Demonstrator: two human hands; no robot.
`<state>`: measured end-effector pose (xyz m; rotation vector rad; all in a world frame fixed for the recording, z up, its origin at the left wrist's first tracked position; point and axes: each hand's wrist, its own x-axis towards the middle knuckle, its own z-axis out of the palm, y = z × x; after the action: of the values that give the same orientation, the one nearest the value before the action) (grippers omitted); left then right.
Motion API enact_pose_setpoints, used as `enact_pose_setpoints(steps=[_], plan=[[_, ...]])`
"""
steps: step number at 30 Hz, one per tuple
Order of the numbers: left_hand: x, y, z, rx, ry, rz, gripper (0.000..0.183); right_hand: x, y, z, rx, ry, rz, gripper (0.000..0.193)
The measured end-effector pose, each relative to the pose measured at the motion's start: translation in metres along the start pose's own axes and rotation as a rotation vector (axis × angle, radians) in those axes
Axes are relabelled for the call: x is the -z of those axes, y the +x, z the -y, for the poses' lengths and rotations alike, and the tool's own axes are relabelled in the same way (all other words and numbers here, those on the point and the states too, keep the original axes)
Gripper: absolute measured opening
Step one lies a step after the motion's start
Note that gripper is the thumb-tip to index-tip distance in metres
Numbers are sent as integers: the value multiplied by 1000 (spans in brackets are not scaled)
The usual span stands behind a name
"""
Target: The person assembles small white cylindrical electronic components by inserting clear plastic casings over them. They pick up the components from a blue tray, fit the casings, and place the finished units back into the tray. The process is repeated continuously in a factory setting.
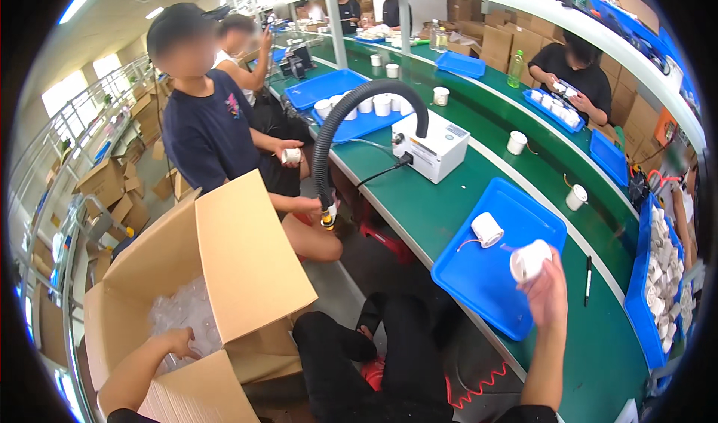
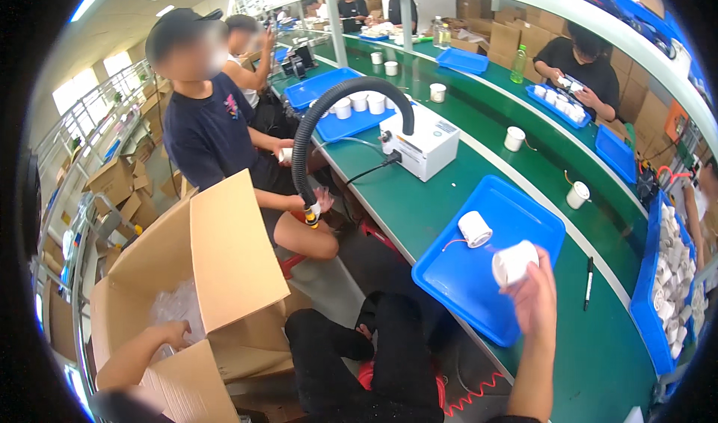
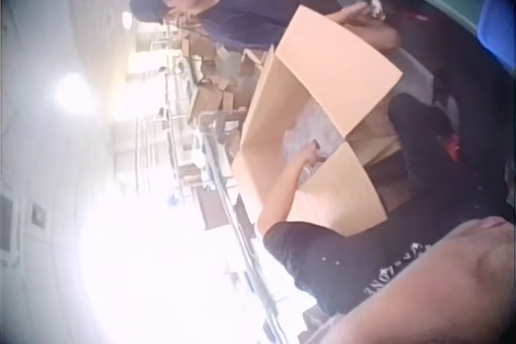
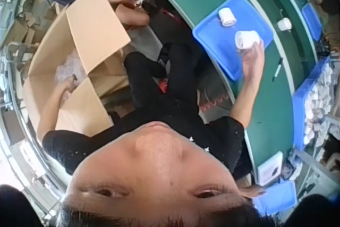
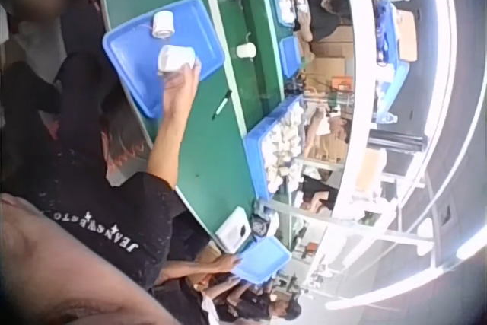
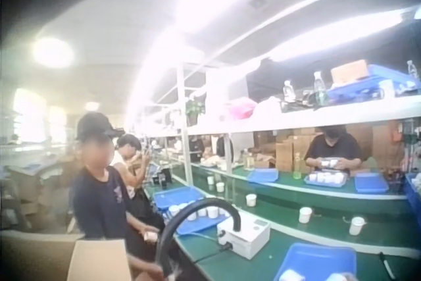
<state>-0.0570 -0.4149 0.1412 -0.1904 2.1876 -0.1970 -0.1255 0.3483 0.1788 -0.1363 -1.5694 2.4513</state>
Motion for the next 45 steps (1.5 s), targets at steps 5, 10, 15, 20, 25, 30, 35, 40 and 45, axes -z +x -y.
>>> enact_pose_setpoints(steps=[5, 10, 15, 20, 25, 30, 35, 40, 45], plan=[[36, -78, -21, 182, -429, -66, 78, -53, -41, -74, -504, 801, 448, 61], [30, -167, -41, 16, -915, -504, 68, -125, -29, -192, -870, 721, 534, 41], [-5, -283, -114, -368, -1462, -863, 64, -171, 49, -341, -1167, 953, 227, 47], [-74, -329, -206, -778, -1929, -481, 71, -226, 120, -394, -1130, 946, 173, 39], [-140, -279, -299, -826, -2496, -79, 74, -276, 129, -383, -801, 566, 382, 34], [-178, -181, -352, -1050, -2850, 321, 76, -243, 140, -373, 16, -66, 749, 65], [-181, -112, -373, -1327, -2836, 488, 80, -215, 120, -368, -775, 556, 733, 41], [-142, -15, -373, -949, -2848, 301, 93, -230, 140, -370, -1102, 956, 906, 39], [-65, 54, -394, -710, -3068, -3, 83, -201, 125, -349, -238, 107, 807, 48]])
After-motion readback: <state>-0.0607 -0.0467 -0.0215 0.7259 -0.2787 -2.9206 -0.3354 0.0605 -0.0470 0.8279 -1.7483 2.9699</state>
